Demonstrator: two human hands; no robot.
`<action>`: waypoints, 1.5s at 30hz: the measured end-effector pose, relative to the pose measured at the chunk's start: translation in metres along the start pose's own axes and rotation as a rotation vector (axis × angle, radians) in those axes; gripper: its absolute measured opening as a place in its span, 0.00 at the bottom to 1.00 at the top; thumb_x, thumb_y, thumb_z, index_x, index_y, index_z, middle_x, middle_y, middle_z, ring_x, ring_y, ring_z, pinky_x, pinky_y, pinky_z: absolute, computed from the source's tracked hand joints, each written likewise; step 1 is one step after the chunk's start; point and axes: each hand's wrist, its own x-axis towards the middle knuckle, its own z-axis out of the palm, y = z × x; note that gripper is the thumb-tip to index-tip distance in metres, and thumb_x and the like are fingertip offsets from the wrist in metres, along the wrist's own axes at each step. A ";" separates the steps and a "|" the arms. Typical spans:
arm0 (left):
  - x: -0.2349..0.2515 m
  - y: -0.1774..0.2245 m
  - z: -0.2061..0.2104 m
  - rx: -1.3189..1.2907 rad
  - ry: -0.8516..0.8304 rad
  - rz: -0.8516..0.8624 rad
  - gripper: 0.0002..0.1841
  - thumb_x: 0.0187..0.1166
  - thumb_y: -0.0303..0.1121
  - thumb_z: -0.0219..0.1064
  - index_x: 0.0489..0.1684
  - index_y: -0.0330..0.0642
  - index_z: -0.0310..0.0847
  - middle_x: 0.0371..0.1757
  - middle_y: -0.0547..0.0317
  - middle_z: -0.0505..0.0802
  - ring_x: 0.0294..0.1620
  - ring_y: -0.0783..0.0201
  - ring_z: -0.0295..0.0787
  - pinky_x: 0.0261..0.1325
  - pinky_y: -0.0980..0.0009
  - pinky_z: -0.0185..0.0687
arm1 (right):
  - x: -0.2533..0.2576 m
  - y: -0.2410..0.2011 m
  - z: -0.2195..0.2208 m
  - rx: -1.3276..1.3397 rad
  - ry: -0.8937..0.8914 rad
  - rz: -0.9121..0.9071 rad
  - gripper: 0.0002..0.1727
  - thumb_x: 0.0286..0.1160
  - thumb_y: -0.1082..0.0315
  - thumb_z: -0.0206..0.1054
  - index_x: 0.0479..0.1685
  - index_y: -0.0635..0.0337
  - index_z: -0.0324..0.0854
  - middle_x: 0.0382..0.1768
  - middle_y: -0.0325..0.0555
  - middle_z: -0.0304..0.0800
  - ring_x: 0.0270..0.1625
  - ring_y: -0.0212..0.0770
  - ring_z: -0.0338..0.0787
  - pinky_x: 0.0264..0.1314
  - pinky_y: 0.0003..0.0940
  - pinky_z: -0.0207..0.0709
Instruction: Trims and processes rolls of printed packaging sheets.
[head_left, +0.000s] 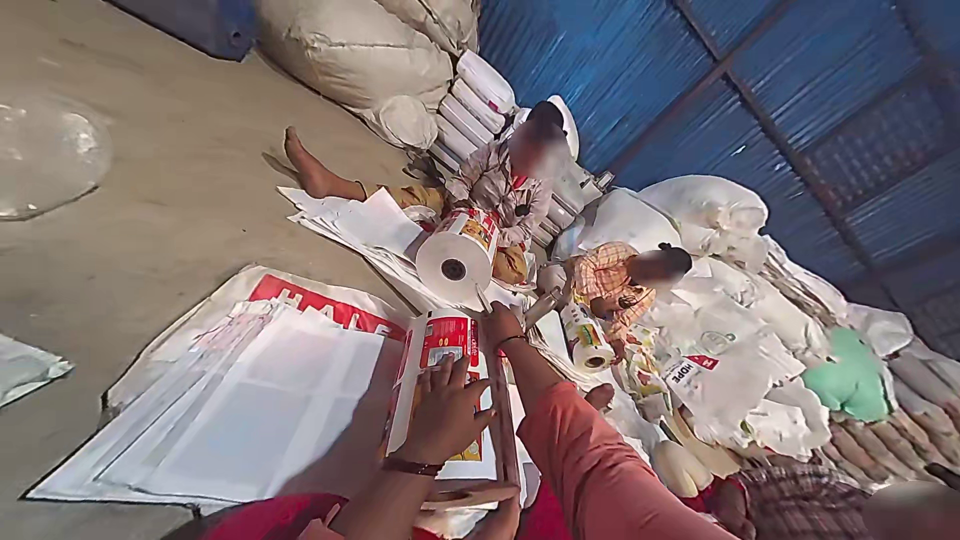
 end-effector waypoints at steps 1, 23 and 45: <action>0.000 0.000 0.002 -0.003 0.005 0.002 0.29 0.78 0.63 0.63 0.80 0.76 0.76 0.95 0.55 0.59 0.97 0.41 0.39 0.90 0.31 0.32 | -0.001 0.000 0.000 -0.008 0.009 0.003 0.19 0.83 0.61 0.61 0.67 0.61 0.80 0.63 0.56 0.88 0.67 0.51 0.88 0.71 0.52 0.79; 0.001 0.000 0.005 -0.013 0.022 0.002 0.29 0.77 0.63 0.64 0.79 0.71 0.77 0.95 0.56 0.60 0.97 0.42 0.40 0.90 0.31 0.32 | -0.009 0.016 0.023 0.260 0.207 0.146 0.21 0.80 0.53 0.70 0.60 0.59 0.82 0.49 0.56 0.92 0.53 0.55 0.92 0.59 0.59 0.83; 0.003 -0.010 0.013 0.022 0.095 0.056 0.37 0.84 0.69 0.48 0.85 0.58 0.72 0.93 0.53 0.63 0.96 0.39 0.44 0.86 0.26 0.40 | 0.007 0.072 0.039 0.677 0.262 0.254 0.36 0.59 0.74 0.78 0.74 0.63 0.73 0.55 0.59 0.89 0.53 0.53 0.92 0.56 0.55 0.86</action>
